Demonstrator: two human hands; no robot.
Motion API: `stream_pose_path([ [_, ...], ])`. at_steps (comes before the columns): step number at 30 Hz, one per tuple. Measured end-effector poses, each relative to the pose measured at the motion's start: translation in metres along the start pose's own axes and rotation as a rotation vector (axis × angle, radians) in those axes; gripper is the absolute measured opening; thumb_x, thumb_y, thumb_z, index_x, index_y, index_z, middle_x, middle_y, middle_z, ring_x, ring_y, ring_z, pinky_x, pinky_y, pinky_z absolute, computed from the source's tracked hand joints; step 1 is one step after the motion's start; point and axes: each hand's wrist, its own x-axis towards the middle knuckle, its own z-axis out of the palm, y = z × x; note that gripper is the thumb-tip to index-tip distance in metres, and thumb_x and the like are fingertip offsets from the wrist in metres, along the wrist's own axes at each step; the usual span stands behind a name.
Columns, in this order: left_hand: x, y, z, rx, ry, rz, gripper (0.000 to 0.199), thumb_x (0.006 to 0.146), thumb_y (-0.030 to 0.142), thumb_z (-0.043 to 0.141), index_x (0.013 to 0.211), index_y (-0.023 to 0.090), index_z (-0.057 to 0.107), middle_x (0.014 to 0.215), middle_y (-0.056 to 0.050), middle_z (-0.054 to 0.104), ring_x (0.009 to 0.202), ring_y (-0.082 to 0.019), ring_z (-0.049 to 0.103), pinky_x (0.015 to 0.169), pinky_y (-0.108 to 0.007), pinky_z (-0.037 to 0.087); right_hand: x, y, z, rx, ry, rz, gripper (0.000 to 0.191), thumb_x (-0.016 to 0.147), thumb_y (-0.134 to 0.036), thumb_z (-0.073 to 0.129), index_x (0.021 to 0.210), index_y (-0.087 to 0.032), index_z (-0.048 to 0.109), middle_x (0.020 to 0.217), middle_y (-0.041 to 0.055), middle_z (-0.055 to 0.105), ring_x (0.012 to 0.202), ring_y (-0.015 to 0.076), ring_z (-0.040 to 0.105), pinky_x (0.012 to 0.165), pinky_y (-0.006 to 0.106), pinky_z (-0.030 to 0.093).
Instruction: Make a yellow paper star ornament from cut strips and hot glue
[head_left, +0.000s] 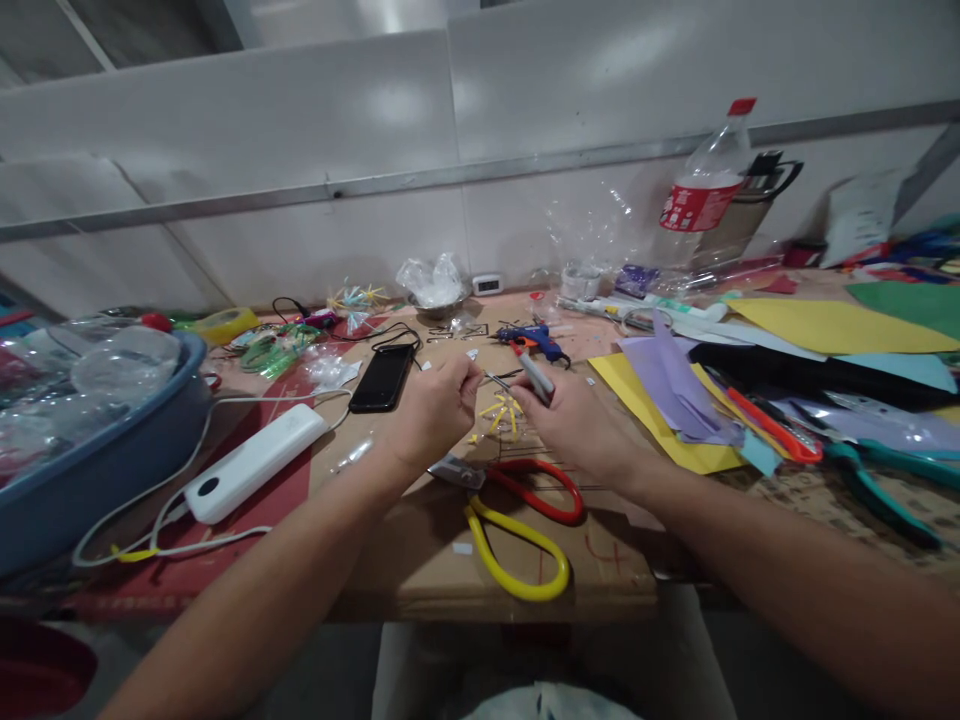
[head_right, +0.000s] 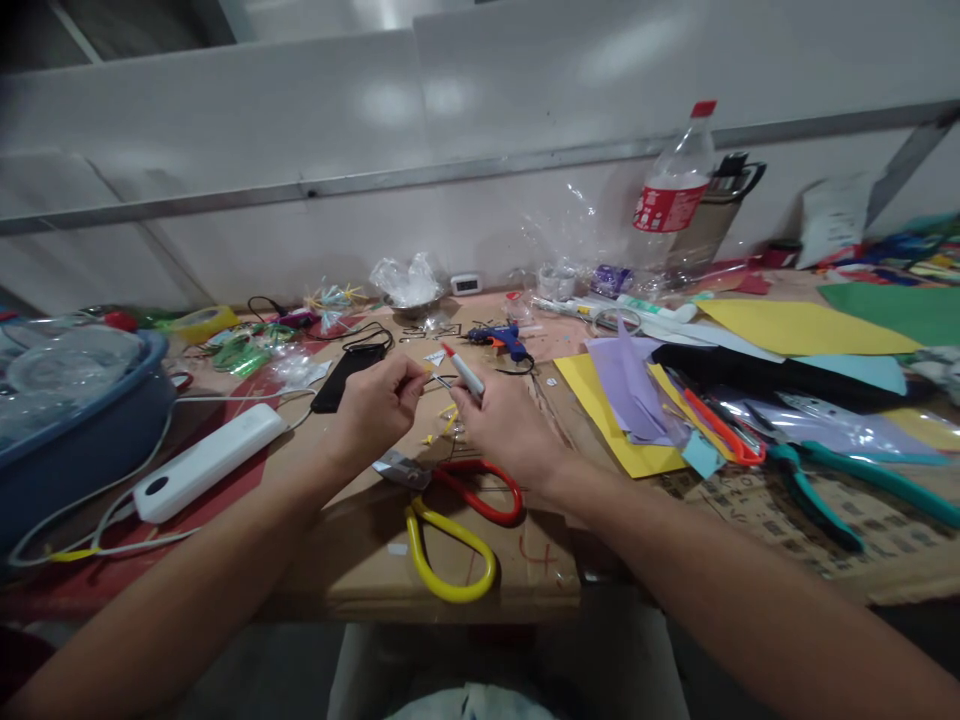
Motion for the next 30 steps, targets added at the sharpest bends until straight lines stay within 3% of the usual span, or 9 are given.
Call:
stream_pose_path([
  [3,0.001,-0.003,0.002,0.010,-0.005,0.002,0.014,0.087,0.014,0.049,0.076,0.019,0.056,0.069,-0.003,0.063,0.064,-0.016,0.057,0.061,-0.028,0.038,0.009,0.003,0.000,0.510,-0.179,0.286,0.020,0.089,-0.037,0.054,0.077,-0.023,0.044,0.051,-0.0101,0.033,0.041,0.0089,0.027,0.044,0.023,0.025],
  [5,0.000,-0.006,0.004,0.010,-0.017,0.005,0.014,0.087,0.015,0.049,0.076,0.019,0.056,0.068,-0.003,0.062,0.063,-0.016,0.057,0.061,-0.028,0.038,0.013,0.005,0.000,0.626,-0.238,0.353,0.022,0.087,-0.039,0.054,0.077,-0.024,0.040,0.050,-0.0116,0.029,0.040,0.0078,0.021,0.042,0.023,0.022],
  [11,-0.002,-0.006,0.005,-0.036,-0.018,-0.003,0.013,0.088,0.018,0.050,0.077,0.020,0.057,0.066,-0.002,0.060,0.059,-0.014,0.054,0.059,-0.027,0.037,0.002,0.005,-0.007,-0.220,-0.011,-0.165,0.009,0.088,-0.021,0.053,0.085,-0.017,0.061,0.071,0.0029,0.060,0.061,0.0135,0.047,0.058,0.027,0.030],
  [15,-0.001,-0.003,0.002,-0.056,-0.014,-0.015,0.011,0.085,0.015,0.051,0.078,0.020,0.058,0.067,-0.002,0.061,0.060,-0.015,0.054,0.060,-0.027,0.037,-0.005,0.001,-0.007,-0.406,-0.048,-0.270,0.009,0.087,-0.018,0.054,0.089,-0.015,0.061,0.080,0.0089,0.066,0.067,0.0163,0.050,0.061,0.029,0.030],
  [19,0.000,-0.002,0.001,-0.026,-0.005,-0.020,0.012,0.086,0.017,0.051,0.075,0.020,0.056,0.068,-0.003,0.061,0.061,-0.015,0.055,0.060,-0.027,0.036,0.003,0.003,-0.002,0.030,-0.008,-0.052,0.013,0.088,-0.028,0.054,0.079,-0.019,0.056,0.063,-0.0004,0.053,0.055,0.0122,0.042,0.055,0.026,0.030],
  [22,0.000,-0.004,0.003,0.001,-0.014,-0.013,0.014,0.088,0.019,0.050,0.075,0.020,0.055,0.067,-0.003,0.060,0.061,-0.015,0.055,0.059,-0.027,0.036,0.014,0.009,-0.001,0.601,-0.228,0.252,0.024,0.083,-0.041,0.061,0.077,-0.022,0.047,0.051,-0.0100,0.033,0.042,0.0075,0.024,0.044,0.021,0.022],
  [24,-0.001,-0.006,0.005,0.017,-0.018,0.000,0.014,0.089,0.020,0.050,0.075,0.020,0.055,0.065,-0.002,0.059,0.059,-0.015,0.054,0.059,-0.027,0.035,0.018,0.012,-0.001,0.787,-0.358,0.369,0.030,0.079,-0.046,0.064,0.079,-0.022,0.045,0.050,-0.0128,0.026,0.041,0.0058,0.015,0.041,0.020,0.017],
  [26,-0.002,-0.007,0.007,0.021,-0.020,0.008,0.013,0.088,0.020,0.050,0.076,0.020,0.055,0.064,-0.002,0.058,0.058,-0.015,0.053,0.058,-0.027,0.035,0.018,0.011,-0.003,0.675,-0.321,0.330,0.027,0.081,-0.044,0.062,0.078,-0.022,0.047,0.050,-0.0115,0.029,0.041,0.0063,0.018,0.042,0.021,0.019],
  [30,-0.003,-0.008,0.009,-0.011,-0.016,0.006,0.012,0.086,0.017,0.051,0.076,0.020,0.056,0.065,-0.001,0.059,0.057,-0.014,0.052,0.057,-0.026,0.035,0.007,0.006,-0.006,-0.087,-0.033,-0.074,0.008,0.087,-0.024,0.055,0.083,-0.018,0.058,0.066,0.0014,0.057,0.057,0.0128,0.045,0.054,0.025,0.030],
])
